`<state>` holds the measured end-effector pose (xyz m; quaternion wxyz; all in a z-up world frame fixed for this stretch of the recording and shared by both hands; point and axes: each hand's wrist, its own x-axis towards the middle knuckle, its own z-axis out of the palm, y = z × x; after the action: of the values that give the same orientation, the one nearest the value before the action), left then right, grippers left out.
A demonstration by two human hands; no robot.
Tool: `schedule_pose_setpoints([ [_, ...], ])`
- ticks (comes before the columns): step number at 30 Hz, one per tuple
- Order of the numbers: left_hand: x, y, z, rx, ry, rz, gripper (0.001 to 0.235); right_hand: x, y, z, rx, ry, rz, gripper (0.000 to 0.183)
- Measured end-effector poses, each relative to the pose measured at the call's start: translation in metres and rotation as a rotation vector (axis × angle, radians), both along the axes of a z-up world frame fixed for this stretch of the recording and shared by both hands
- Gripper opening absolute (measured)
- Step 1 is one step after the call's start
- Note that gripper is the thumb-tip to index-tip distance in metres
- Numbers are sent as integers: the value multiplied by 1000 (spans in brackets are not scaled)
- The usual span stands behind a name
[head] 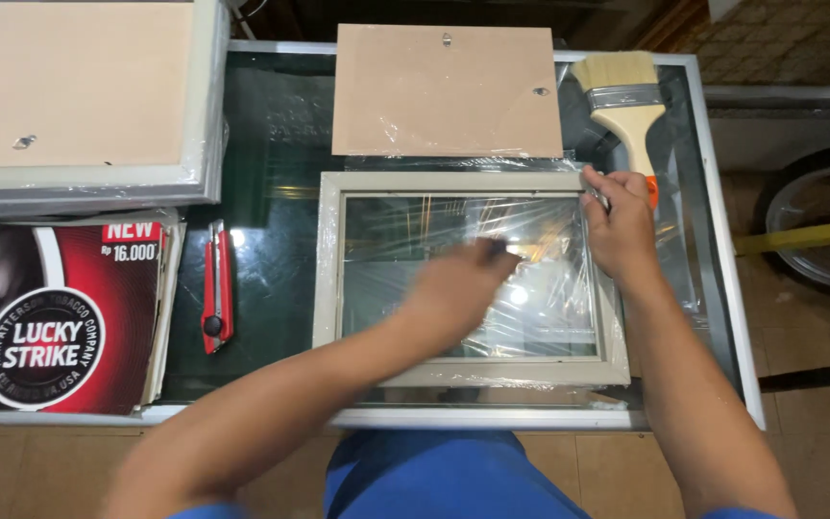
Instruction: Cleaning the glass surface of a picture frame using a cloth.
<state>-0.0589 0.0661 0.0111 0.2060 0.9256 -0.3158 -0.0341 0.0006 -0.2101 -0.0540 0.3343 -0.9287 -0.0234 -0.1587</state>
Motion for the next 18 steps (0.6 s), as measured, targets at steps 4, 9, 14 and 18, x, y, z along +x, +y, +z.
schedule_pose_setpoints([
  [4, -7, 95, -2, 312, -48, 295, 41, 1, 1, 2, -6, 2, -7, 40],
  [9, -7, 88, -5, 407, -41, 463, 33, 2, 2, 0, 30, -8, -7, 40],
  [14, 15, -41, -18, 155, 272, 333, 49, 2, -1, -2, 24, -13, 8, 40],
  [18, 20, -123, -38, -166, -212, 286, 29, 1, -3, 2, -14, -32, 47, 41],
])
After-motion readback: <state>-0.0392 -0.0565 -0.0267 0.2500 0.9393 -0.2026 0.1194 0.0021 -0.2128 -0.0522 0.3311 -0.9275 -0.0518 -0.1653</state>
